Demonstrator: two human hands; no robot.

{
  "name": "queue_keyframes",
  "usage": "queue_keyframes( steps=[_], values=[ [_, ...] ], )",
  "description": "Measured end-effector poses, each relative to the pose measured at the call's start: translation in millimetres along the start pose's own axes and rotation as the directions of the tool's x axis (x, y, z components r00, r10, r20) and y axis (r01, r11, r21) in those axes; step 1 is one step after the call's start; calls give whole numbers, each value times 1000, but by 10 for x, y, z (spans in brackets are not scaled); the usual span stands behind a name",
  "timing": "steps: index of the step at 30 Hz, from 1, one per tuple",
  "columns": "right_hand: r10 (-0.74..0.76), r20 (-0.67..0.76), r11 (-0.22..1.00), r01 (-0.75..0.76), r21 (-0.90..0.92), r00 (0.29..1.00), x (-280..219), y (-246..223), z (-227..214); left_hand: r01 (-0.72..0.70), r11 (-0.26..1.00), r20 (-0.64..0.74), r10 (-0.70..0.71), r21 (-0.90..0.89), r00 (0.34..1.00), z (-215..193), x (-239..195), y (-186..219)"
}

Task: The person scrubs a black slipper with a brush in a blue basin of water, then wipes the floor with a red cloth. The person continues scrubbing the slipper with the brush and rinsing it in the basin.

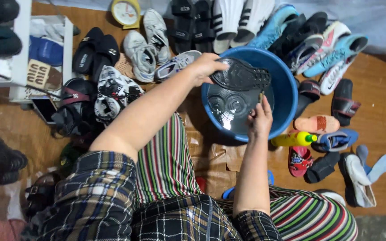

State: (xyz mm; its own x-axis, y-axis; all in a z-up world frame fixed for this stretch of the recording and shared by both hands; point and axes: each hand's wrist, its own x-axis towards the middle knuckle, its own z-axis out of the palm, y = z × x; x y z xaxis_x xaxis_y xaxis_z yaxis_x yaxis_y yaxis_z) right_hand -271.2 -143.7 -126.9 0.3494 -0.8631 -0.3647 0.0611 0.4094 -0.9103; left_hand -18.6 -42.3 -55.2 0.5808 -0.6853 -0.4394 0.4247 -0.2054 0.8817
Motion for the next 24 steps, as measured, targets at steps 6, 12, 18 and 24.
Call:
queue_keyframes(
  steps=[6, 12, 18, 24],
  values=[
    [-23, 9, 996, 23, -84, 1000, 37, -267, -223, 12, 998, 80, -7, -61, 997, 108, -246, 160],
    [-106, -7, 988, 105, -117, 994, 109, -643, -446, 35, 992, 147, -18, -118, 989, 435, -278, 227],
    [-213, -1, 949, 206, -240, 977, 6, -1119, -566, -64, 997, 156, 70, -37, 985, 732, -34, 22],
    [-519, 31, 766, 481, -426, 854, -297, -1200, -768, -364, 681, 227, 286, 635, 931, 827, -89, 7]
  ],
)
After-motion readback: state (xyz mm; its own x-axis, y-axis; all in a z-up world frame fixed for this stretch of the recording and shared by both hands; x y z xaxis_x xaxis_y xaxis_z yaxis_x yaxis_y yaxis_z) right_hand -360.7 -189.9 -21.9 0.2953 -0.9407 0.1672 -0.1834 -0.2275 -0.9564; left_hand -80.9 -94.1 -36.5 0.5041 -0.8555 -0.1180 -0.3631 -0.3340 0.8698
